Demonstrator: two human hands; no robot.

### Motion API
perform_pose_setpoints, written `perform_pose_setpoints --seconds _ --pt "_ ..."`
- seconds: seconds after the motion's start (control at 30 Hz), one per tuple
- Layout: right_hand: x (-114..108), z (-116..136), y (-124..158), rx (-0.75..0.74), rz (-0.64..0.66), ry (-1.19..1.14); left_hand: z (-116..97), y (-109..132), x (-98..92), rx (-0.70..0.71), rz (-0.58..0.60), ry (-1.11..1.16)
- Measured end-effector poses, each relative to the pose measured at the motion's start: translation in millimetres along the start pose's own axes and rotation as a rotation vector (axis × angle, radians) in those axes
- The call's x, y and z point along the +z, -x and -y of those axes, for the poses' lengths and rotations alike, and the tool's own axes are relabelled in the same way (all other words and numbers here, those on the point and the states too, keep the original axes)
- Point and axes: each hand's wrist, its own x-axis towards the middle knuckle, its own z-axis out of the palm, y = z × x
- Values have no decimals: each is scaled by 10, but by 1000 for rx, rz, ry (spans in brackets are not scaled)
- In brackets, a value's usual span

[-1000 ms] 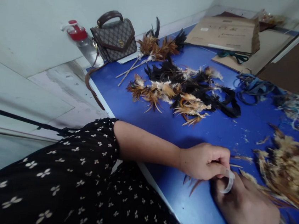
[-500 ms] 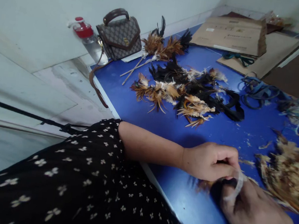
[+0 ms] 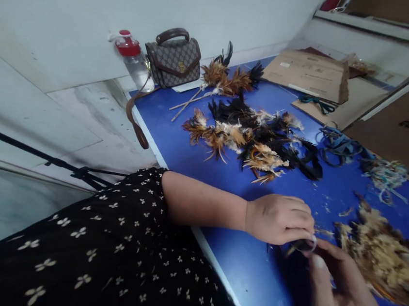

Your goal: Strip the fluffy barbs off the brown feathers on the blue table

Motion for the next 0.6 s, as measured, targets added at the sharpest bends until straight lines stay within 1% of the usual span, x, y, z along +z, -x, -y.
perform_pose_setpoints --seconds 0.07,0.13,0.2,0.27,0.33,0.4,0.5,0.6 --pt "41 -8 13 14 -57 42 1 -4 14 66 35 -51" --pt "52 -21 43 48 -127 61 -1 4 24 117 18 -41" --pt "31 -8 72 85 -167 67 -6 24 24 141 -44 16" --pt "-5 23 90 126 -182 60 -10 45 21 108 -129 83" --pt "-35 42 97 152 -200 33 -9 56 28 -8 -189 141" --pt "-52 21 104 158 -217 4 2 48 58 -183 -195 231" --pt "-63 -66 126 160 -219 -17 33 8 139 -437 -134 525" --pt "-81 -146 144 129 -187 -14 54 -23 199 -606 -35 838"
